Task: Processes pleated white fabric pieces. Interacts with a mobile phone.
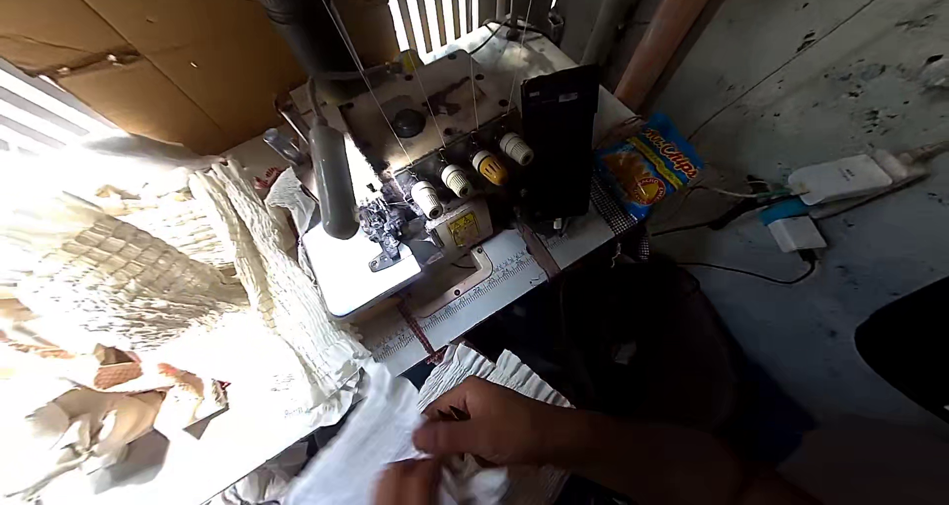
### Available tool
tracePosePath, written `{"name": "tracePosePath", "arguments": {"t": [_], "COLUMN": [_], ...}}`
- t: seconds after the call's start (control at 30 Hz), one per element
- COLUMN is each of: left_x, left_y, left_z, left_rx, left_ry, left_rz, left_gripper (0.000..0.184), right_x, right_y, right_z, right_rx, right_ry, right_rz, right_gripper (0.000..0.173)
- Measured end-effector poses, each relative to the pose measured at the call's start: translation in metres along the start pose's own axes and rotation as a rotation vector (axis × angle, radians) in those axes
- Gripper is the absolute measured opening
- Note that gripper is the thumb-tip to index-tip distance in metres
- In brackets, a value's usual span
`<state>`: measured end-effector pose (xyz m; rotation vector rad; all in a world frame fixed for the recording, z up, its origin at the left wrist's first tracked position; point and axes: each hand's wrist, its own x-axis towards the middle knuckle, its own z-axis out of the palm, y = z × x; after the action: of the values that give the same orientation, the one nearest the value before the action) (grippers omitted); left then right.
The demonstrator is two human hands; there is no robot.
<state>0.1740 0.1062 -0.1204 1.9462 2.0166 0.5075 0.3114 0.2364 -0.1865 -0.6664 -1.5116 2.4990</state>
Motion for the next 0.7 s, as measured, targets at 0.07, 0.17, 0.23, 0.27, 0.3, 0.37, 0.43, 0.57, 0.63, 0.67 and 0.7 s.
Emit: {"name": "tracePosePath", "arguments": {"t": [0.07, 0.17, 0.23, 0.27, 0.3, 0.37, 0.43, 0.57, 0.63, 0.67, 0.7], "left_x": [-0.008, -0.011, -0.001, 0.009, 0.018, 0.033, 0.041, 0.043, 0.04, 0.039, 0.038], "left_y": [0.002, -0.032, -0.062, -0.076, -0.087, -0.099, -0.1, -0.09, -0.089, -0.09, -0.091], "left_z": [0.028, 0.016, 0.006, 0.008, 0.013, 0.029, 0.039, 0.031, 0.028, 0.028, 0.028], "left_rx": [-0.144, -0.33, -0.274, -0.239, -0.247, -0.529, -0.967, -1.248, -1.242, -1.234, -1.225], "left_ry": [-0.157, -0.109, 0.023, 0.052, 0.064, 0.073, 0.107, 0.259, 0.286, 0.298, 0.307], "left_rz": [0.092, 0.041, -0.075, -0.112, -0.126, -0.126, -0.149, -0.247, -0.264, -0.27, -0.28], "left_gripper": [0.039, 0.04, 0.043, 0.047, 0.049, 0.039, 0.019, 0.027, 0.028, 0.028, 0.029], "right_x": [0.004, -0.007, -0.017, -0.02, -0.022, -0.022, -0.022, -0.026, -0.032, -0.034, -0.036], "right_y": [0.014, 0.025, 0.023, 0.022, 0.021, 0.021, 0.022, 0.019, 0.015, 0.013, 0.011], "right_z": [-0.007, -0.015, -0.013, -0.01, -0.006, 0.0, 0.001, -0.013, -0.028, -0.037, -0.046], "right_rx": [-0.203, -0.378, -0.403, -0.397, -0.387, -0.374, -0.388, -0.507, -0.55, -0.564, -0.598], "right_ry": [0.084, 0.101, 0.079, 0.071, 0.055, 0.029, 0.013, 0.028, 0.138, 0.25, 0.406], "right_rz": [-0.054, -0.107, -0.113, -0.119, -0.134, -0.202, -0.251, -0.269, -0.29, -0.313, -0.342], "right_gripper": [0.022, 0.02, 0.021, 0.022, 0.022, 0.022, 0.023, 0.025, 0.027, 0.027, 0.028]}}
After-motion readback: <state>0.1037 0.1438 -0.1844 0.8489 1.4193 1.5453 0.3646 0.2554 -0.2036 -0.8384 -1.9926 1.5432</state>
